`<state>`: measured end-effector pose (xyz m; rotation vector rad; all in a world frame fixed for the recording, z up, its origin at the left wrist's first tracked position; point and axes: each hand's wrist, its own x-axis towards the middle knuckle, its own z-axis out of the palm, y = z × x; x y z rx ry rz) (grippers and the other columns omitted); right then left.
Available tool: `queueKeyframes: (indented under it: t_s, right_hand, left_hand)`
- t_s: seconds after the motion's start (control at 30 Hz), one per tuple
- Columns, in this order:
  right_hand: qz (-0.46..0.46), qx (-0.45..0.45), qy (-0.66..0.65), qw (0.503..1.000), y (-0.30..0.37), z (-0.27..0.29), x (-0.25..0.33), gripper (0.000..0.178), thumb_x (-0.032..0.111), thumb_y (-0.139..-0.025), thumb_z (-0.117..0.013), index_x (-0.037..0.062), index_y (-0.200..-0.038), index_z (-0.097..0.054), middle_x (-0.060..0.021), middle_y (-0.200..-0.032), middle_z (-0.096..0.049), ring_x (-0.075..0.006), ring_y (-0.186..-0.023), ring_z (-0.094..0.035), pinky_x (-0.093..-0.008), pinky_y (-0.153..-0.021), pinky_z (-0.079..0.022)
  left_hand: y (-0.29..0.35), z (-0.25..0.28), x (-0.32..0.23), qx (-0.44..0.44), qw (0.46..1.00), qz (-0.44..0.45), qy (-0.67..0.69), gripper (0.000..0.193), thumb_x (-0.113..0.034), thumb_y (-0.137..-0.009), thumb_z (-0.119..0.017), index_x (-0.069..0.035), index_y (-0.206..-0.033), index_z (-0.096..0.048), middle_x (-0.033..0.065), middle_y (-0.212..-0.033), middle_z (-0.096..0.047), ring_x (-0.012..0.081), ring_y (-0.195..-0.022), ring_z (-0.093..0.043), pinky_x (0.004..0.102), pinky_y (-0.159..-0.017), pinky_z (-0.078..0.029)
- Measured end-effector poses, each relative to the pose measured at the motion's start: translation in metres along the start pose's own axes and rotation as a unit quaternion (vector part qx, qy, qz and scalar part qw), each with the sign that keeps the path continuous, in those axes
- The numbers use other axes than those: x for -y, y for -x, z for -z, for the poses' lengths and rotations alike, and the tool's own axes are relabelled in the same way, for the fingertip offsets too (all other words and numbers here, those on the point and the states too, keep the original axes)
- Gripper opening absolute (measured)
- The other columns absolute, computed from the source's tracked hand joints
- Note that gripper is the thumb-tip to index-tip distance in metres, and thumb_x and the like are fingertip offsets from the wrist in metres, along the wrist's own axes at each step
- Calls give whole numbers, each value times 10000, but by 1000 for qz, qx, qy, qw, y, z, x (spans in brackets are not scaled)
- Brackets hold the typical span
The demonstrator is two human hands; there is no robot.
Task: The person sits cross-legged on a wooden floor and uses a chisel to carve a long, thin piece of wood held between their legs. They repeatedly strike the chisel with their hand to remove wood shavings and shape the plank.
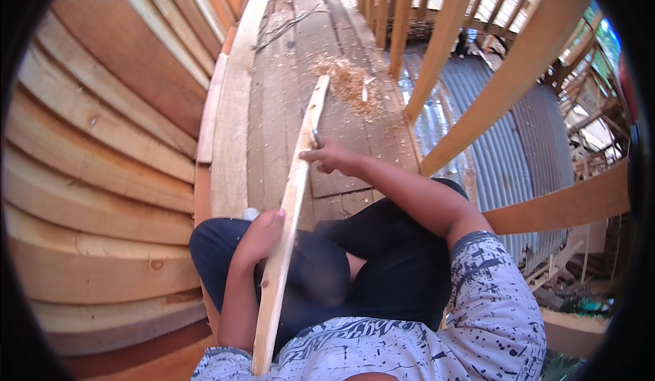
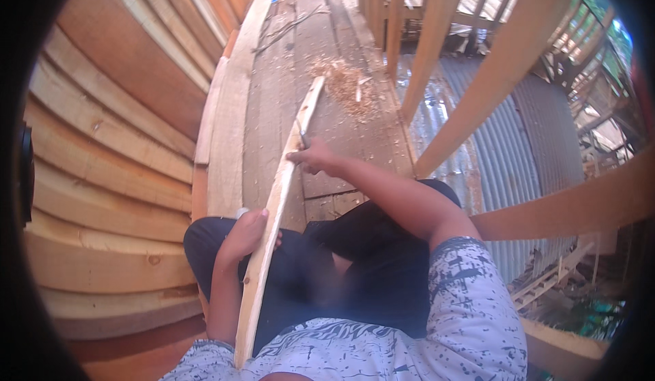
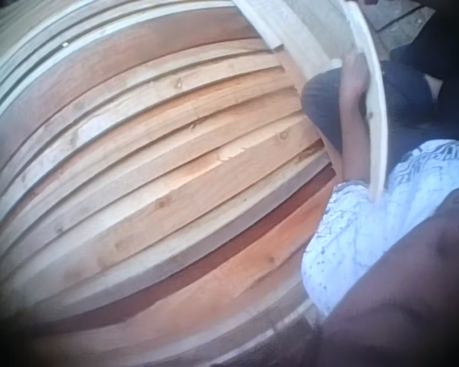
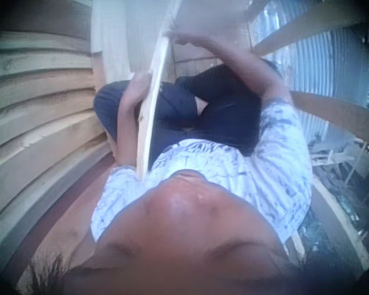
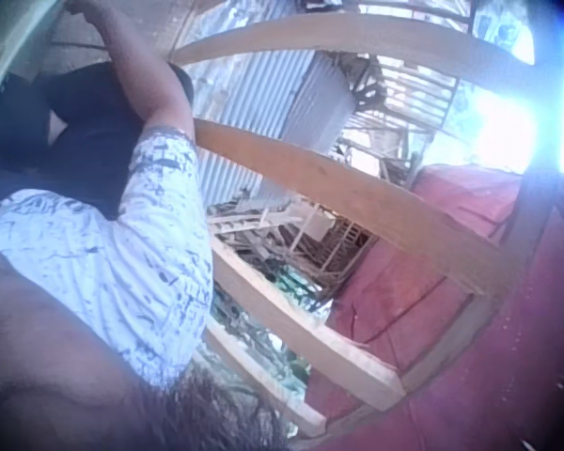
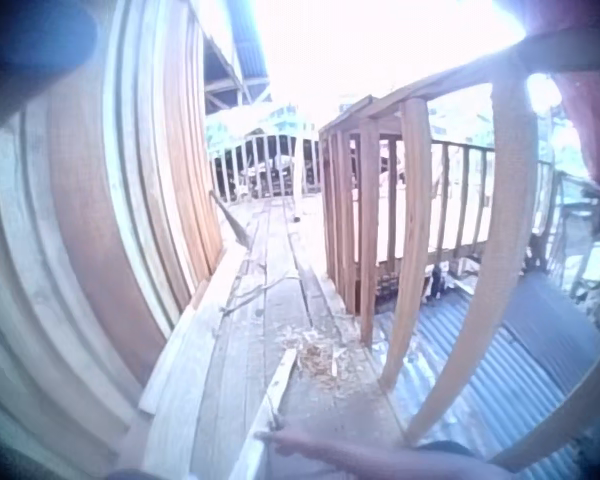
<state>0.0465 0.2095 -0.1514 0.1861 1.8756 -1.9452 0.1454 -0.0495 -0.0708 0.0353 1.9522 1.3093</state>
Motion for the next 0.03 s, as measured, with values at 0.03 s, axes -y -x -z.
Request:
queueKeyframes:
  t_s: [0.03]
  right_hand:
    - [2, 22, -2, 1000, -8, 9, -9, 373, 314, -862, -791, 22, -969, -584, -84, -778, -667, -108, -459, -492, -265, -401, -359]
  left_hand:
    - [8, 2, 4, -11, 1000, 9, 2, 446, -322, -1082, -337, 40, -1061, -596, 124, -726, -663, 201, -604, -664, 338, -597, -560]
